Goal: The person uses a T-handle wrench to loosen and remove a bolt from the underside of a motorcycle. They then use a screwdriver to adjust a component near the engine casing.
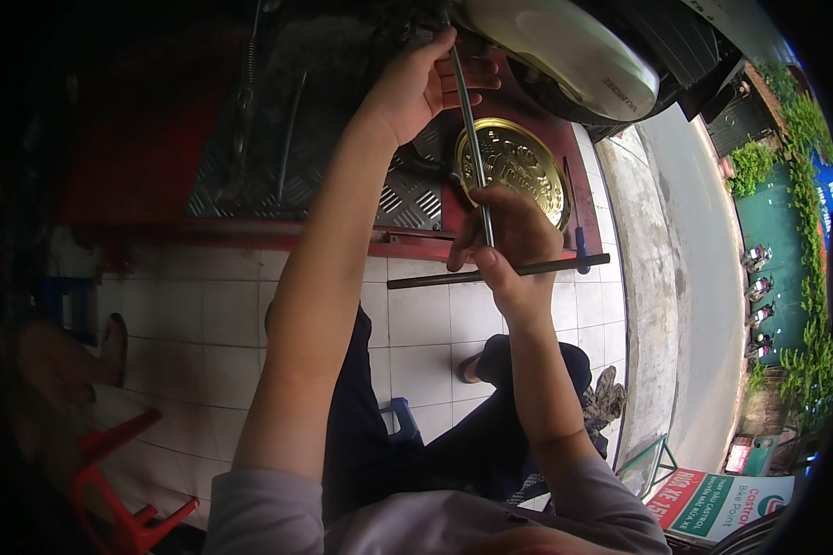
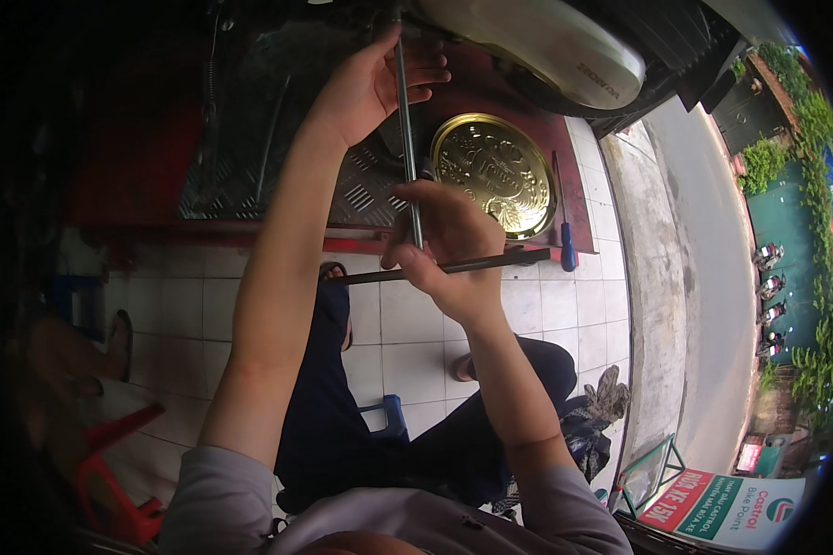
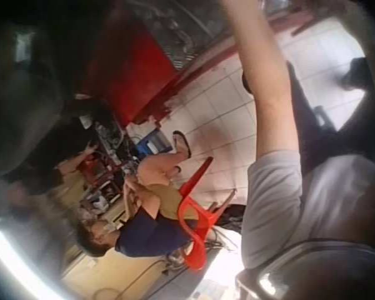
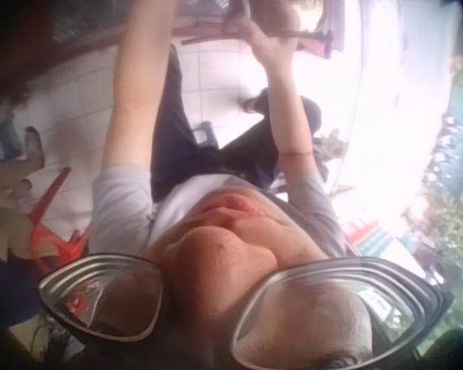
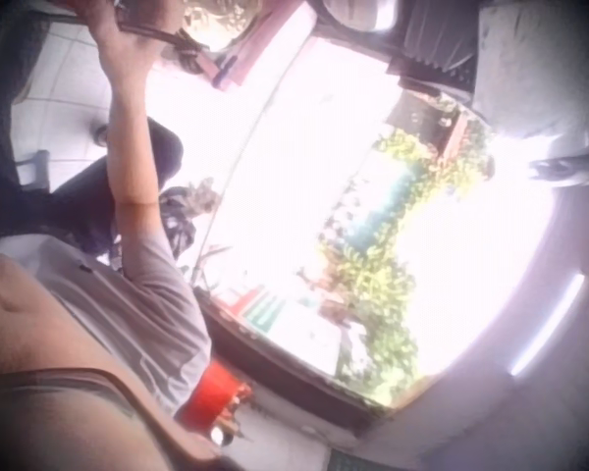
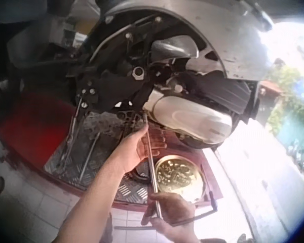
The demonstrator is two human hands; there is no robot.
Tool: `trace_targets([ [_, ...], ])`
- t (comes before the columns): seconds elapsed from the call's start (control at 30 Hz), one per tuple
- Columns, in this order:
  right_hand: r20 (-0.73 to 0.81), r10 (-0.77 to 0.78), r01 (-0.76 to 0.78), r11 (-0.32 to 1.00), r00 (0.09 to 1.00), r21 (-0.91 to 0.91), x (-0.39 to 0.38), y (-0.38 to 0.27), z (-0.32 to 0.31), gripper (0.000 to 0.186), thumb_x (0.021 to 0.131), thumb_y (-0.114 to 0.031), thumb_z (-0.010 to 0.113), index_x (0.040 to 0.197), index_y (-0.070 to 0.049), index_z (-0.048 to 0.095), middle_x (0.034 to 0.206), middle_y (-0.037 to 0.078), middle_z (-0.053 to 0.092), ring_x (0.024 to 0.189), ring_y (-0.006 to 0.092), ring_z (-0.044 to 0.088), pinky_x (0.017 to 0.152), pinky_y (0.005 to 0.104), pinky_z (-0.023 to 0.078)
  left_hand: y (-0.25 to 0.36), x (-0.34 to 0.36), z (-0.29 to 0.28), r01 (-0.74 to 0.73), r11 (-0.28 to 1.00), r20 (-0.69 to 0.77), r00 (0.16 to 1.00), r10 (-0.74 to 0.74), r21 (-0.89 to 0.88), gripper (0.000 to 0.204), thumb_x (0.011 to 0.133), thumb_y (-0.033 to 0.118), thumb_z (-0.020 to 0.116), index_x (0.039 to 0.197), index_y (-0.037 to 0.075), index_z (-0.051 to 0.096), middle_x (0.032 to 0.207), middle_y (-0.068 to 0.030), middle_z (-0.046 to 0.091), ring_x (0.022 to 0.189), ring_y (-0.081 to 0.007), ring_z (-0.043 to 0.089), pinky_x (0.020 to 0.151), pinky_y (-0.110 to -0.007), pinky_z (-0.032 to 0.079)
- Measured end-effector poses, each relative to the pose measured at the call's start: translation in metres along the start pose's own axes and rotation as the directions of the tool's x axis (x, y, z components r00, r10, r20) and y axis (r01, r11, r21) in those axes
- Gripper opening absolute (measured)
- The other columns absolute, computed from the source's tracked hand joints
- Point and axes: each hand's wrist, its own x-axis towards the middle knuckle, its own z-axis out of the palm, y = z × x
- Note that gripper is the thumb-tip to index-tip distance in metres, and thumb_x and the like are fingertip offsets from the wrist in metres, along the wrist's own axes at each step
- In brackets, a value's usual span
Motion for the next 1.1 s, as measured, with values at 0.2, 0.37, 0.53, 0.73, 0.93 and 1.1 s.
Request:
trace_targets([
  [0.2,-0.200,0.079,-0.051,0.988,0.977,0.144,0.014,-0.017,0.011,0.054,0.084,-0.034,0.072,0.114,0.007,0.052,0.084,0.012,0.061,0.069,0.0194,0.064,0.062,0.0307,0.054,-0.010,-0.018,-0.015,0.093,0.991,0.506,0.862,-0.034,-0.092,0.042,0.094,0.023,0.059,0.129,0.003,0.050,0.109,-0.0091,0.063,0.100,-0.0230,0.063,0.083,-0.033,0.053],
  [0.37,0.017,-0.103,0.093,0.948,0.995,0.305,0.030,-0.004,0.000,0.069,0.078,-0.021,0.079,0.130,0.005,0.041,0.084,0.012,0.062,0.072,0.0186,0.063,0.066,0.0294,0.052,-0.020,-0.014,-0.010,0.117,0.960,0.520,0.853,0.033,-0.254,0.027,0.090,0.013,0.064,0.115,0.007,0.055,0.102,-0.0090,0.065,0.096,-0.0223,0.065,0.081,-0.032,0.054],
  [0.53,0.240,0.063,-0.126,0.959,0.969,0.254,0.037,0.021,-0.048,0.061,0.082,-0.008,0.074,0.133,0.003,0.043,0.084,0.010,0.063,0.080,0.0175,0.063,0.072,0.0283,0.050,-0.010,-0.019,-0.012,0.075,0.954,0.439,0.896,0.063,-0.291,0.018,0.089,0.014,0.066,0.099,0.006,0.053,0.085,-0.0053,0.063,0.073,-0.0142,0.065,0.061,-0.022,0.051],
  [0.73,0.226,0.270,-0.304,0.944,0.936,0.130,0.047,0.038,-0.065,0.039,0.096,-0.030,0.057,0.099,0.009,0.064,0.070,0.005,0.057,0.062,0.0121,0.052,0.056,0.0254,0.043,0.002,-0.023,-0.017,0.030,0.966,0.383,0.921,0.072,-0.255,0.026,0.091,0.026,0.066,0.095,0.003,0.054,0.074,-0.0056,0.061,0.056,-0.0091,0.054,0.048,-0.021,0.042],
  [0.93,0.329,0.222,-0.327,0.892,0.918,0.312,0.071,0.024,-0.010,0.047,0.092,-0.039,0.062,0.097,0.008,0.059,0.055,0.002,0.048,0.043,0.0044,0.037,0.039,0.0195,0.027,0.009,-0.032,-0.019,0.112,0.993,0.310,0.946,-0.096,-0.034,0.013,0.089,0.018,0.068,0.088,0.005,0.065,0.074,-0.0011,0.061,0.057,-0.0075,0.054,0.048,-0.021,0.039],
  [1.1,0.383,0.338,-0.502,0.698,0.859,0.511,0.088,0.017,0.001,0.031,0.094,-0.028,0.060,0.085,0.001,0.057,0.053,-0.004,0.043,0.038,0.0011,0.031,0.038,0.0173,0.022,0.027,-0.050,-0.007,0.070,0.976,0.036,0.996,-0.079,0.206,0.013,0.090,0.018,0.068,0.091,0.006,0.065,0.067,0.0032,0.057,0.055,-0.0028,0.049,0.046,-0.019,0.034],
])
